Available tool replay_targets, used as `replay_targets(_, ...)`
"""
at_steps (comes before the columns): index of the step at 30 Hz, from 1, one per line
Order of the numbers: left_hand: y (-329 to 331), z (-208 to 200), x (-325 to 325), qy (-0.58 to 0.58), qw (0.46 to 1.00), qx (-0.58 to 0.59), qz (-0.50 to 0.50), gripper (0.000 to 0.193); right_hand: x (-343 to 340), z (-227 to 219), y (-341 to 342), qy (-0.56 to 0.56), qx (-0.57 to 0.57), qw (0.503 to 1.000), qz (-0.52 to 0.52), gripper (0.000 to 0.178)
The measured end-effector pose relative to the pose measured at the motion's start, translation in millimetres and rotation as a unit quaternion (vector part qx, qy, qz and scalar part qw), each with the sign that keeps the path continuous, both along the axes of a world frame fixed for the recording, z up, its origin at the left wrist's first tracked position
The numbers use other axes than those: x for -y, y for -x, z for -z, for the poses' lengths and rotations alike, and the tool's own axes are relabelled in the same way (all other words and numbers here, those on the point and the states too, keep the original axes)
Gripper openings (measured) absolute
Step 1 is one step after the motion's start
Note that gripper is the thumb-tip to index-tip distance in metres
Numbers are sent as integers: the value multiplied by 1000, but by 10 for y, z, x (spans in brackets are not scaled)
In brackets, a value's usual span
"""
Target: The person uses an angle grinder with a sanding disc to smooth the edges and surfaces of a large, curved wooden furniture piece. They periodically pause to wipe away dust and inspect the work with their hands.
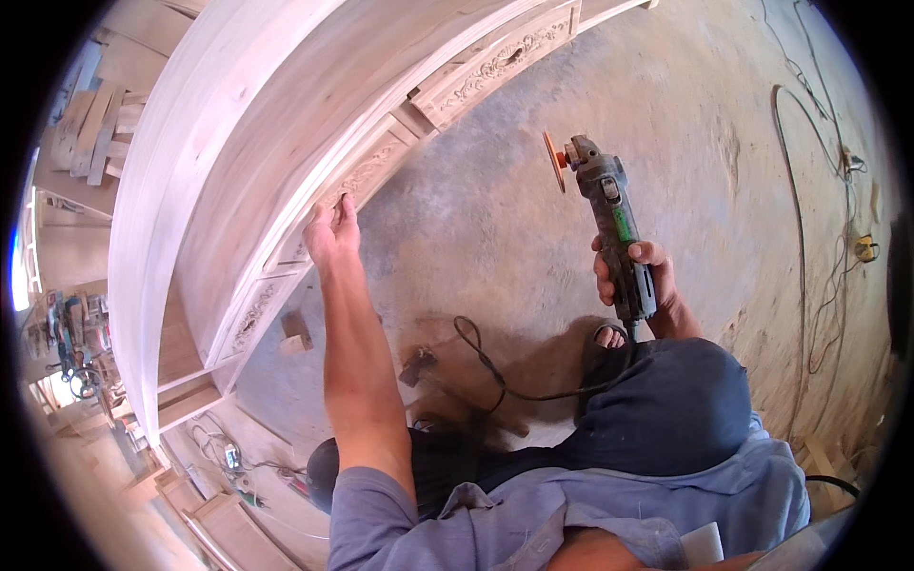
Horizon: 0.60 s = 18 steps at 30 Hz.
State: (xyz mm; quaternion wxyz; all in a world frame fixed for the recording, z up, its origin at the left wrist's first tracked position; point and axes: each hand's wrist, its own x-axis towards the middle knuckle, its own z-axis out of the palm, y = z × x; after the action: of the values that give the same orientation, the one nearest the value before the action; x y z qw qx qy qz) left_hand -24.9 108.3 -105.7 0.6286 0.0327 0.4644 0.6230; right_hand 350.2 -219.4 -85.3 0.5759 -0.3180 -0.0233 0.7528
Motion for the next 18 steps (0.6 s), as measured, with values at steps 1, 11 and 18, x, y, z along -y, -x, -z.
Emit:
replay_targets(1,-5,-24,11,9,1000,3,-1,35,7,8,-4,1,-3,1000,1,60)
replay_targets(11,-264,-177,1,29,986,-41,-157,32,36,137,-28,-21,-32,999,37,60)
replay_targets(18,-238,-74,-1,12,987,-48,-150,40,88,189,-34,-9,-38,998,42,62)
